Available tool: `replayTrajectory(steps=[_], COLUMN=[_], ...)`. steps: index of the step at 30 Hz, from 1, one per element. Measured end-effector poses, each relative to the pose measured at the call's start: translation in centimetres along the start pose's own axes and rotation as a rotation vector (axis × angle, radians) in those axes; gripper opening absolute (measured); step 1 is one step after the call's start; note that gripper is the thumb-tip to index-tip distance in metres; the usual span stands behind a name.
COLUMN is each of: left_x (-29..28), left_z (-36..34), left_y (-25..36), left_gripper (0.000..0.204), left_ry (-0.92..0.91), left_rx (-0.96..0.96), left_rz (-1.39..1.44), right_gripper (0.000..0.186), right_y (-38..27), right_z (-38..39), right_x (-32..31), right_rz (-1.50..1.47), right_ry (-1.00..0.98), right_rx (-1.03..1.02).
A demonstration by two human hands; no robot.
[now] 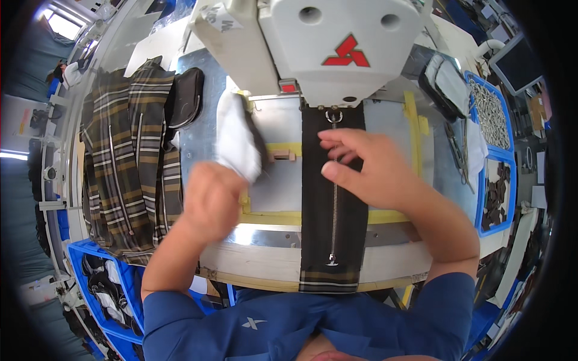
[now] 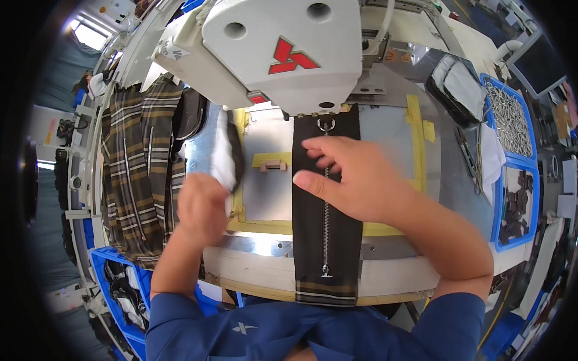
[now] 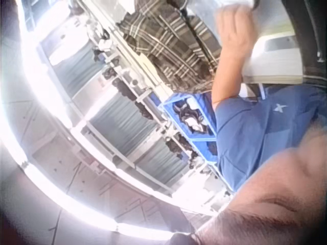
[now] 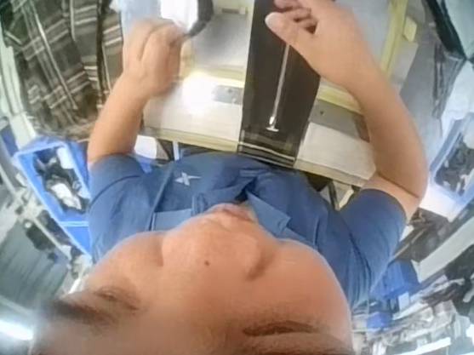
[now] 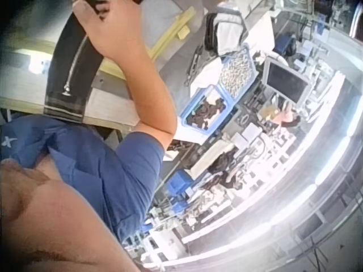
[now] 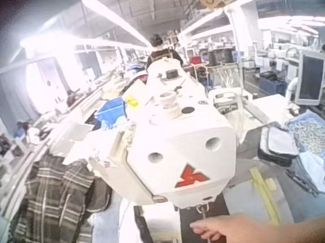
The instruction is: The person aligns a zipper onto a plaid fabric pouch and sews it using a sewing machine. They repeat this process for multiple pouches, handling each item individually, aligning the zipper, and guiding the fabric through the machine.
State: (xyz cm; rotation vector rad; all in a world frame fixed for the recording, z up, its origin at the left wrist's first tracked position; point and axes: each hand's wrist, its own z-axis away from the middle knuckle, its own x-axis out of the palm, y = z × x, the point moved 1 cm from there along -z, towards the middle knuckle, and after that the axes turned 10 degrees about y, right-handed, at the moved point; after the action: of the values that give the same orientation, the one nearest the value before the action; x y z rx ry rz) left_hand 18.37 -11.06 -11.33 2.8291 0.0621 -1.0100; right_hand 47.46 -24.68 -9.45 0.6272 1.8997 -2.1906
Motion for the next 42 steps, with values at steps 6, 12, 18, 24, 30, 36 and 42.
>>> replayTrajectory(steps=[6,12,18,24,30,36,42], left_x=[4.6,8.3,10.0,10.2,10.3,10.7,10.6], left_z=[-3.9,-7.6,-5.9,-6.0,-5.8,-5.9,-5.7], left_y=[6.0,1.4,-0.5,-0.5,-0.4,-0.6,-0.1], left_gripper=[0.03,0.046,0.019,0.023,0.026,0.022,0.015], left_ry=[-0.225,-0.124,-0.02,0.089,0.021,-0.051,-0.075], left_rx=[0.152,-0.633,-0.46,-0.233,-0.317,-0.433,-0.468], left_rz=[0.34,0.509,0.407,0.328,0.497,0.619,0.553], right_gripper=[0.045,0.029,0.016,0.015,0.026,0.027,0.031], right_y=[3.1,2.4,3.0,3.2,3.0,3.2,3.3], right_z=[-1.4,-0.9,-0.9,-1.4,-1.0,-1.0,-1.0], right_x=[-0.8,-0.6,-0.5,-0.2,0.1,0.3,0.4], right_rz=[-0.245,-0.266,0.1,0.343,0.371,0.444,0.441], right_ry=[-0.008,0.096,0.347,0.555,0.52,0.475,0.457], right_rx=[0.122,-0.149,-0.306,-0.701,-0.701,-0.774,-0.792])
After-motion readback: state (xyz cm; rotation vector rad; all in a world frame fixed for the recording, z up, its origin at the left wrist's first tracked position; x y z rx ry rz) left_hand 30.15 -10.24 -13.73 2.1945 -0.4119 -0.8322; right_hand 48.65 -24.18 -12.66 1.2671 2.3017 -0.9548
